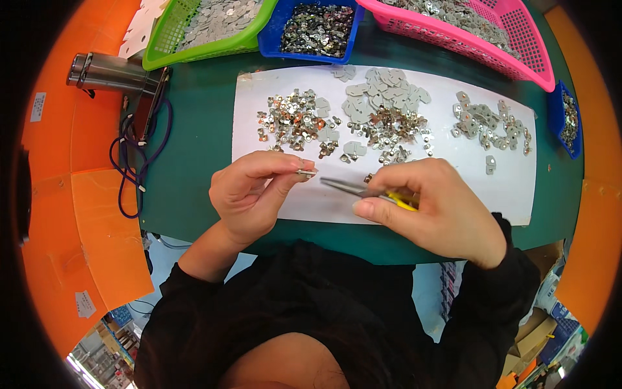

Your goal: Manually assemble small metal components using pliers at a factory workstation.

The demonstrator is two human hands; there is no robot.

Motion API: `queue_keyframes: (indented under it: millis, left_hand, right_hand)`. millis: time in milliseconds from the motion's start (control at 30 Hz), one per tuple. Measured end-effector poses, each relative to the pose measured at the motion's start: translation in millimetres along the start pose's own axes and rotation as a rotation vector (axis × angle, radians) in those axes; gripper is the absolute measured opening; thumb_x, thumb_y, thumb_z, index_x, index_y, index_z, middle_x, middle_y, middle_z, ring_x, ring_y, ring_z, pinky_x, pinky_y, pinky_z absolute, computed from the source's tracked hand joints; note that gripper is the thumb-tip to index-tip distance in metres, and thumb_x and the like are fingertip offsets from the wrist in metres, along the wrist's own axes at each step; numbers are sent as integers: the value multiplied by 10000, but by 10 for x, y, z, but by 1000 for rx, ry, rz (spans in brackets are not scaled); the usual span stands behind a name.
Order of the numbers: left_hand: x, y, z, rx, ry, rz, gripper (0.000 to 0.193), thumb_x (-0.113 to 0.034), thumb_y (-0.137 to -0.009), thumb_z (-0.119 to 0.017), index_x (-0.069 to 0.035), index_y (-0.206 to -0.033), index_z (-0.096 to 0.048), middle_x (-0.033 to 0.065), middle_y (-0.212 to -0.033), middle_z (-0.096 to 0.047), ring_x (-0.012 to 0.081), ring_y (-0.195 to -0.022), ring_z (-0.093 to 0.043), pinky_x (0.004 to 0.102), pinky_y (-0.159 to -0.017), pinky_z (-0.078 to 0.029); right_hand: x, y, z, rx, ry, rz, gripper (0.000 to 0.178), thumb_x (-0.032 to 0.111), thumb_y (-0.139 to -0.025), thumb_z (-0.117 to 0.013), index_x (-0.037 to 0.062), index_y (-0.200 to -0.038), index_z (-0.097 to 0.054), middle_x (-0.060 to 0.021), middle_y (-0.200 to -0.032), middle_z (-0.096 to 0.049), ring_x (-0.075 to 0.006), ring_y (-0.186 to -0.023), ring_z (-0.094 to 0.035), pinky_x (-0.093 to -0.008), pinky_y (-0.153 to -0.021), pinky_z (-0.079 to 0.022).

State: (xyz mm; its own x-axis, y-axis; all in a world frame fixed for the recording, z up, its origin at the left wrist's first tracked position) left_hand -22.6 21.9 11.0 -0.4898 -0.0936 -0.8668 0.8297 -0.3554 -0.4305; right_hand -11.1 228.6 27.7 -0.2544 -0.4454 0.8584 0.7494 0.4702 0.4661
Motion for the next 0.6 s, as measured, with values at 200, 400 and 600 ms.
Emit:
queue_keyframes:
  millis: [200, 400, 600]
  left_hand:
    - [-25, 9, -19, 7, 68, 10, 257, 208, -842, -616, 67, -1047, -552, 197, -980, -685, 271, -958, -715, 356, -847, -602]
    - [-23, -8, -4, -125, 86, -14, 225, 104, -778, -744, -6, -962, -677, 114, -889, -744, 196, -781, -739, 268, -681, -587]
    - [-57, -22, -8, -70, -3, -66, 236, 125, -752, -740, -9, -935, -675, 113, -894, -744, 217, -795, -743, 274, -682, -588]
  right_hand:
    - [27, -125, -54, 220, -155, -152, 403, 358, -997, -563, 8, -863, -712, -19, -707, -654, -72, -611, -569, -226, -556, -441]
    - [-33, -131, -25, 256, -206, -246, 426, 378, -1010, -544, 22, -860, -726, -18, -687, -658, -58, -578, -560, -203, -519, -418]
    - [-32, -155, -3, 249, -136, -213, 397, 316, -1014, -543, -5, -862, -722, -33, -678, -657, -63, -585, -576, -204, -533, -435]
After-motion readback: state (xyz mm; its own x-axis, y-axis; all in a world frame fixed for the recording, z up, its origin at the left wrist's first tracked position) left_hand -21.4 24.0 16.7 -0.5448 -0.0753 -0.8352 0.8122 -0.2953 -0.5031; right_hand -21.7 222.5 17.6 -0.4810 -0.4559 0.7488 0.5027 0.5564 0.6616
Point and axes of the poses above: each hand's wrist, its own y-axis away from the middle knuckle, its own z-axis out of the back of the hand, x = y × z, the point moved 6 cm from there along -y, towards the middle knuckle
